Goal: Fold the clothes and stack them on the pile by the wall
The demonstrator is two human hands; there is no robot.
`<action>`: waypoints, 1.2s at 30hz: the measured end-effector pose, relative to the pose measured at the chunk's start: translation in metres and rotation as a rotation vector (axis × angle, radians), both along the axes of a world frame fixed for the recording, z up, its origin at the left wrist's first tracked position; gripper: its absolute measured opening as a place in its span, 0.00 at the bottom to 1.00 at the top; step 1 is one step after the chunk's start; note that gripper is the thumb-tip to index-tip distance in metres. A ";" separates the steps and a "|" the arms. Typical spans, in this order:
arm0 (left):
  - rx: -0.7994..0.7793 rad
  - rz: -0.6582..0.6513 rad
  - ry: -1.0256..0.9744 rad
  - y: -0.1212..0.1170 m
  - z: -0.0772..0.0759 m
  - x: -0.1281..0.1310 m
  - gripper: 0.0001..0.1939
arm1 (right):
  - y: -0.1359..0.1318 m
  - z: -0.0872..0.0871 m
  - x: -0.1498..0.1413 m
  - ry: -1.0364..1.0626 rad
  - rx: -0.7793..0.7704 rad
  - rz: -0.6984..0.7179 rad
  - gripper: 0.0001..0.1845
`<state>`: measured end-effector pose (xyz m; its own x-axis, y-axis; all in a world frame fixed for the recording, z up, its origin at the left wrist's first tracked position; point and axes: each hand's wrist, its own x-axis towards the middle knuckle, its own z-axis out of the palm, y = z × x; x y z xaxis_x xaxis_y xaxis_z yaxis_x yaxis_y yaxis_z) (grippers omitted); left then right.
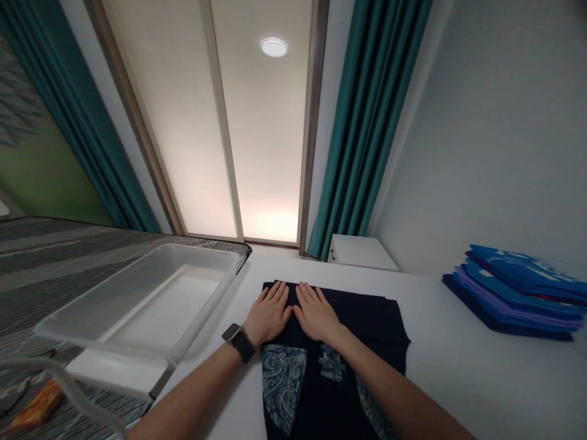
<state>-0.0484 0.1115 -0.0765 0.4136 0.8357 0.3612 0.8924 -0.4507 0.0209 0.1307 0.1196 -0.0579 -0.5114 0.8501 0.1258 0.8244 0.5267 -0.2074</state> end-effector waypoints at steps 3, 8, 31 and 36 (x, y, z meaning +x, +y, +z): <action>0.013 0.016 0.012 -0.001 0.001 -0.001 0.27 | 0.001 -0.001 0.002 0.006 -0.005 0.002 0.33; 0.020 0.026 0.052 -0.003 0.005 0.001 0.27 | 0.000 0.004 0.016 -0.015 -0.035 -0.038 0.35; -0.121 0.075 0.193 -0.006 0.024 0.007 0.29 | -0.003 -0.004 0.134 -0.081 -0.010 -0.152 0.37; -0.299 0.134 0.112 0.002 0.031 -0.007 0.30 | -0.004 -0.008 0.139 -0.070 0.000 -0.160 0.37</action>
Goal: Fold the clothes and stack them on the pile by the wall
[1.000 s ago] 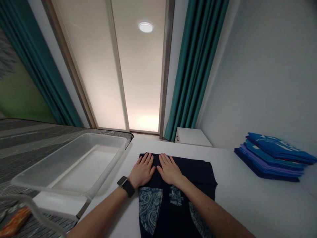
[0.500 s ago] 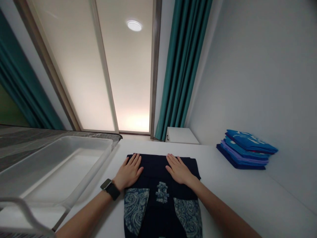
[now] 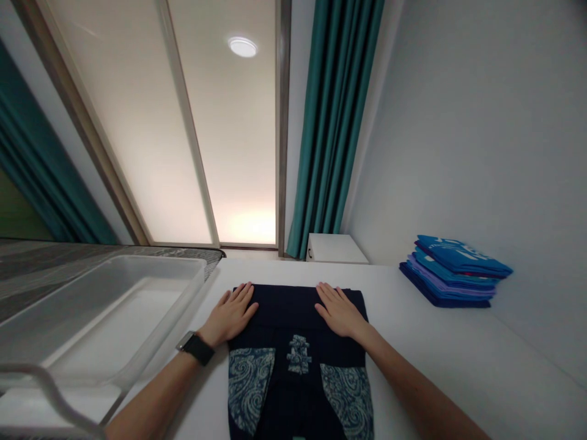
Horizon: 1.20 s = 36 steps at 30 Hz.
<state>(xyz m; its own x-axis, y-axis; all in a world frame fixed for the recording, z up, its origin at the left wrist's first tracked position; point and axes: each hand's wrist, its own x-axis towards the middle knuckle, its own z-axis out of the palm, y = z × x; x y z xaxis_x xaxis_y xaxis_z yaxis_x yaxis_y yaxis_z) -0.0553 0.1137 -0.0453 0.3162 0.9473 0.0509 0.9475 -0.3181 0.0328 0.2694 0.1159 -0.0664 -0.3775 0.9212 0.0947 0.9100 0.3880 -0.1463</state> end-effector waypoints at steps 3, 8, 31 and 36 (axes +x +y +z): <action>-0.086 0.016 -0.038 0.007 0.002 -0.014 0.30 | 0.001 -0.003 0.000 0.007 0.017 0.003 0.36; -0.182 0.008 -0.145 0.016 0.002 -0.032 0.30 | 0.001 -0.005 0.001 0.017 0.037 0.007 0.35; -0.039 0.099 -0.101 0.020 0.003 -0.032 0.32 | 0.016 -0.010 0.073 0.310 0.051 -0.168 0.27; 0.094 -0.059 -0.096 0.018 0.018 -0.004 0.29 | 0.016 -0.007 0.101 0.222 0.167 -0.285 0.25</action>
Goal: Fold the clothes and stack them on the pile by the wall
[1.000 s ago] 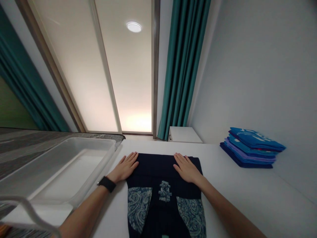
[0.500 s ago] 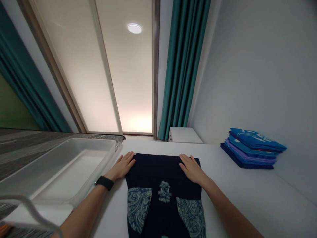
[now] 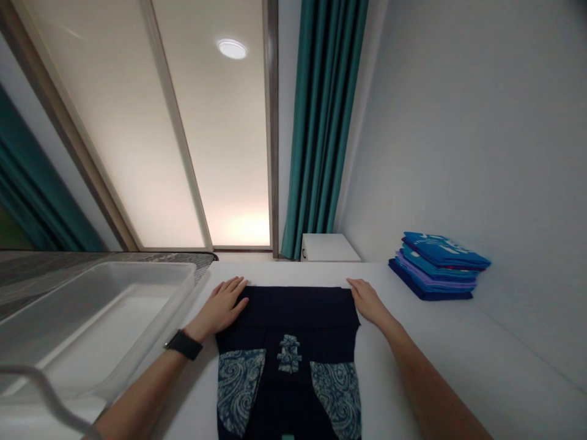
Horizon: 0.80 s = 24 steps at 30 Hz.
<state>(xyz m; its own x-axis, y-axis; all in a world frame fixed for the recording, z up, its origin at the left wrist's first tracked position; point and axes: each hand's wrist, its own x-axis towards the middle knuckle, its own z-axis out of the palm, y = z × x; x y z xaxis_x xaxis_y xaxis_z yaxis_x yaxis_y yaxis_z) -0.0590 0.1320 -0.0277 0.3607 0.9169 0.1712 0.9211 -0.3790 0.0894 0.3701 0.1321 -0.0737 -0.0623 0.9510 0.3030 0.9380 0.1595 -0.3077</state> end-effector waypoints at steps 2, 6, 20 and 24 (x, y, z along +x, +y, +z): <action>0.009 -0.095 -0.011 0.000 0.008 0.020 0.27 | -0.001 0.000 0.003 -0.025 -0.001 -0.055 0.24; 0.004 -0.313 -0.030 0.004 0.019 0.073 0.24 | -0.001 0.000 -0.002 -0.038 0.001 -0.101 0.22; 0.072 -0.558 -0.044 -0.014 -0.009 0.209 0.28 | -0.006 0.008 -0.024 0.034 0.004 -0.191 0.07; 0.087 -0.521 -0.082 -0.015 -0.016 0.209 0.28 | -0.002 0.006 -0.023 0.135 -0.012 -0.175 0.10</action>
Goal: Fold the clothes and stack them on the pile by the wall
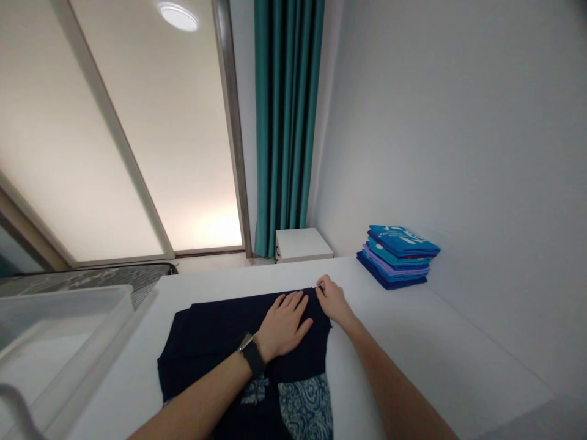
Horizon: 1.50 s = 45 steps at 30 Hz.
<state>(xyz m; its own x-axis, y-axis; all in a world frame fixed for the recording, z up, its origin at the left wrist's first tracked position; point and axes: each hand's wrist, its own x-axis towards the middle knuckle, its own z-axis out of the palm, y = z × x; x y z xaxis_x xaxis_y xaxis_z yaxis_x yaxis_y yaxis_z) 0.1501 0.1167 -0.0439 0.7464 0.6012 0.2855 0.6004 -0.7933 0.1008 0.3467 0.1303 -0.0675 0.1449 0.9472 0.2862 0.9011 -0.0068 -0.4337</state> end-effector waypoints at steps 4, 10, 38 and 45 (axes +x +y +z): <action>-0.009 0.004 -0.016 -0.001 -0.002 -0.001 0.28 | 0.001 0.000 0.001 0.107 -0.016 0.072 0.16; 0.005 -0.007 -0.062 -0.001 -0.002 -0.001 0.27 | 0.001 -0.001 0.004 0.230 0.055 0.144 0.16; -0.113 0.024 -0.055 0.002 -0.007 0.000 0.31 | 0.009 -0.001 -0.006 0.099 -0.017 0.047 0.14; -0.116 0.024 -0.030 0.012 -0.010 -0.006 0.27 | -0.004 0.006 -0.004 0.190 -0.045 0.033 0.19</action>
